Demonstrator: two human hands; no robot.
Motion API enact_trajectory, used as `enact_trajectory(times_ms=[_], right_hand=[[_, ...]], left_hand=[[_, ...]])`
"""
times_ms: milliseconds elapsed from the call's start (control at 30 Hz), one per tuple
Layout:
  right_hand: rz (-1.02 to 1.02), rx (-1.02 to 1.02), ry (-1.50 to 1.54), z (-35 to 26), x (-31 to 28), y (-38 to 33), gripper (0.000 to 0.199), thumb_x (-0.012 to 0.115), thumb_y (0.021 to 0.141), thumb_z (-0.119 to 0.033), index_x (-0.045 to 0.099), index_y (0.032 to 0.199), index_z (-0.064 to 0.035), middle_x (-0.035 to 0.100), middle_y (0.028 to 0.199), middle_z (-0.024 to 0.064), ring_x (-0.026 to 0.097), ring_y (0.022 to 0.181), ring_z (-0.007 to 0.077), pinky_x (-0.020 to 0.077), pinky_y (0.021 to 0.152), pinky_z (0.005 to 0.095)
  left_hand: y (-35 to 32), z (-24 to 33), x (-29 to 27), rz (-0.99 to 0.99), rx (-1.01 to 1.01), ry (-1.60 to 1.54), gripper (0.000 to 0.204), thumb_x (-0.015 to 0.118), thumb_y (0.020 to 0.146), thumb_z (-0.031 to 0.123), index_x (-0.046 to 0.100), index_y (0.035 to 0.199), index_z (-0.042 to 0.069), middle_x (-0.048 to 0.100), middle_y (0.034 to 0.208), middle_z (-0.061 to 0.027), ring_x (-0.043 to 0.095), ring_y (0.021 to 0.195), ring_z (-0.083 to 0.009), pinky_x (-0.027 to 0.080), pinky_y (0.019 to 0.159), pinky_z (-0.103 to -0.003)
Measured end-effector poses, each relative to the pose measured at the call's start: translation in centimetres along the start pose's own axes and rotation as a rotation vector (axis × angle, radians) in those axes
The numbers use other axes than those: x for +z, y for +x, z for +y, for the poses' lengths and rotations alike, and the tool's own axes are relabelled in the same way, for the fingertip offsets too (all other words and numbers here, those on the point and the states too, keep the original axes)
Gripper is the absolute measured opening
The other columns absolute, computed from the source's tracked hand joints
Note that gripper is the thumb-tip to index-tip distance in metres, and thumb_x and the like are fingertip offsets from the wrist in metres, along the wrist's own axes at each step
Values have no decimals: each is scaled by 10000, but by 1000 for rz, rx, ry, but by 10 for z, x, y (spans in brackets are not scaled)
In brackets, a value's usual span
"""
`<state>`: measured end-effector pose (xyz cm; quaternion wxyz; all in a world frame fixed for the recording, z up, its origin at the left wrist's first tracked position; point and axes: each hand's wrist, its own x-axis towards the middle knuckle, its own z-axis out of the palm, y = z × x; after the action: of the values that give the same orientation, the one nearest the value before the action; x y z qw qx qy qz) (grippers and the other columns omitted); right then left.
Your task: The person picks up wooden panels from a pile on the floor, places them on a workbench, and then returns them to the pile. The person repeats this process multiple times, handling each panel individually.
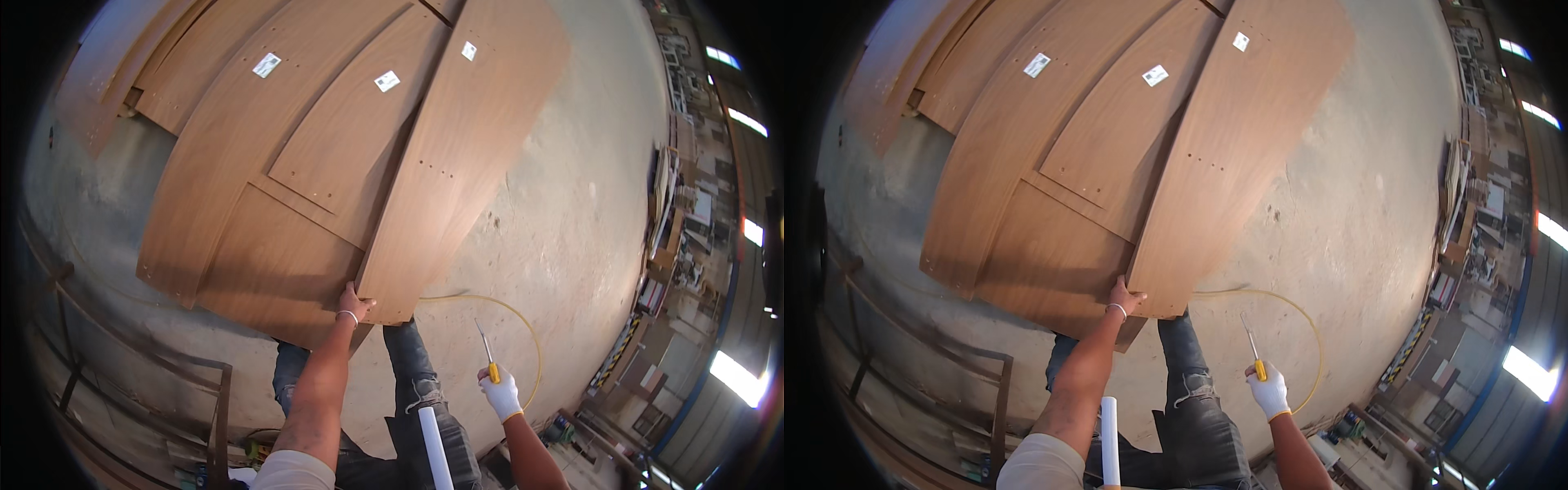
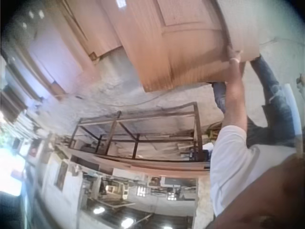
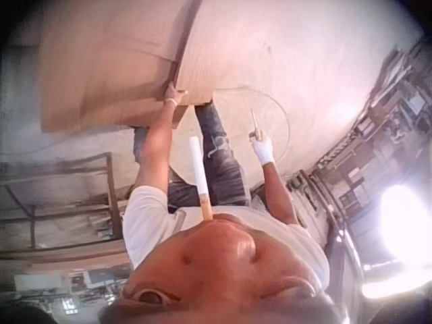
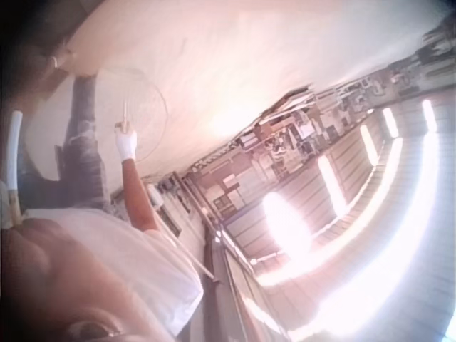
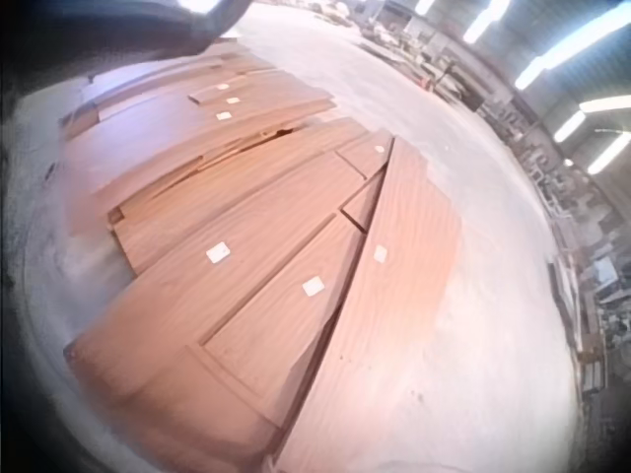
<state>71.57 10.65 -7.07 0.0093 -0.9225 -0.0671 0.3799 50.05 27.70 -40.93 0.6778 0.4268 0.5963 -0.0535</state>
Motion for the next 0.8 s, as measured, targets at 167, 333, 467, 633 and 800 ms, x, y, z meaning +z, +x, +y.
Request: enact_trajectory(times_ms=[167, 333, 467, 633, 800], right_hand=[[-56, 215, 308, 20, 16, -13, 121, 604, 808, -68, 648, 911, -25, 652, 749, 74, 662, 731, 151, 539, 613, 285], [-192, 311, 318, 7, 23, 45, 182, 558, 842, -40, 627, 1000, 17, 654, 787, 127, 658, 615, 212, 528, 543, 305], [-249, 272, 405, -11, 34, 60, 184, 592, 824, -96, 658, 966, 1, 676, 785, 100, 663, 652, 177, 531, 581, 289], [-185, 143, 176, 21, 62, 53, 187, 627, 803, -141, 665, 966, -57, 692, 827, 101, 693, 770, 230, 543, 692, 354], [-52, -59, -181, 37, 87, 39, 177, 661, 761, -184, 664, 919, -104, 698, 876, 124, 679, 885, 323, 525, 786, 404]], left_hand=[[2, -7, -4, 21, 9, 127, 625, 837, 714, 220, 462, 1148, -30, 638, 1136, -265, 622, 1078, -403, 506, 923, -436], [-16, -41, -21, 12, 57, 315, 730, 811, 757, 293, 388, 1240, -54, 566, 1224, -297, 556, 1165, -426, 456, 983, -445], [-34, -111, -37, -109, 4, 175, 772, 818, 757, 250, 360, 1285, -75, 544, 1267, -305, 542, 1201, -417, 435, 1019, -436], [-75, -170, -83, -166, -89, 365, 849, 833, 738, 227, 317, 1329, -97, 528, 1307, -315, 511, 1256, -409, 420, 1043, -419], [-78, -197, -148, -189, -158, 482, 890, 833, 737, 253, 305, 1368, -85, 522, 1327, -300, 496, 1268, -415, 422, 1041, -413]])
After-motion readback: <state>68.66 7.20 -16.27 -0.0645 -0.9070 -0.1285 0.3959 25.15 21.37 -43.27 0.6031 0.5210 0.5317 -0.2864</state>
